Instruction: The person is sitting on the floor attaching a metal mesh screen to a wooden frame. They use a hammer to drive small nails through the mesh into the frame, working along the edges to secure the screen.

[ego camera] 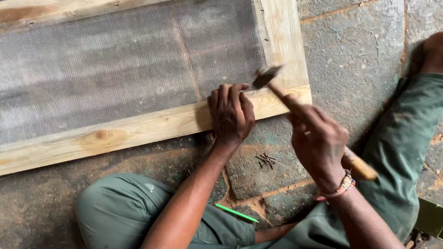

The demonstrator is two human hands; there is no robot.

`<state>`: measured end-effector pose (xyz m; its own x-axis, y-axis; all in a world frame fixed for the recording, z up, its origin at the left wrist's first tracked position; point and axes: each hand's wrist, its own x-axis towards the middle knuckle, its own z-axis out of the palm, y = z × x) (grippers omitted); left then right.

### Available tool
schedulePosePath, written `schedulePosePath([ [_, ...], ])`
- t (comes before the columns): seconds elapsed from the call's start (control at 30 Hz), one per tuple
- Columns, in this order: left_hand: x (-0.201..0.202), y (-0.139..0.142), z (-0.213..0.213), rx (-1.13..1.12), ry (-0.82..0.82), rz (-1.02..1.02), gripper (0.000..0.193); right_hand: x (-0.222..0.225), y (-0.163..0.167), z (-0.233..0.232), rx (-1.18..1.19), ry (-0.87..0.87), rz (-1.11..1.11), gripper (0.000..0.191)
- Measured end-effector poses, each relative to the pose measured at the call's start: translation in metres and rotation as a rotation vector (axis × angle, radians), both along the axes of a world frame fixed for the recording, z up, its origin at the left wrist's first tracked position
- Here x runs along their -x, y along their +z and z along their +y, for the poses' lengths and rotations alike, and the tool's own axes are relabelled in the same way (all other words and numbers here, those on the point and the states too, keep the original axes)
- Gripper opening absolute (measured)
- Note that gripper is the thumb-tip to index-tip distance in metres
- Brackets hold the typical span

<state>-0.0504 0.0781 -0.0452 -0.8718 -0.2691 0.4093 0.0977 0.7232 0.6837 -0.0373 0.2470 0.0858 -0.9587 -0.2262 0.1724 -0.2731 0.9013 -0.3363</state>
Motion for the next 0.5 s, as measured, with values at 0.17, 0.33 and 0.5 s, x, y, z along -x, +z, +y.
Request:
schedulePosePath([
  [0.17,-0.003,0.003,0.000,-0.059,0.067,0.064,0.028,0.002,0.000,0.000,0.138,0.071,0.176,0.026],
  [0.33,-0.004,0.017,0.000,-0.120,0.057,0.039,0.033,0.002,-0.007,0.003,-0.059,0.093,0.023,0.030],
  [0.5,-0.006,0.026,-0.001,-0.106,0.068,0.026,0.028,0.001,-0.007,0.004,0.235,0.079,0.168,0.021],
])
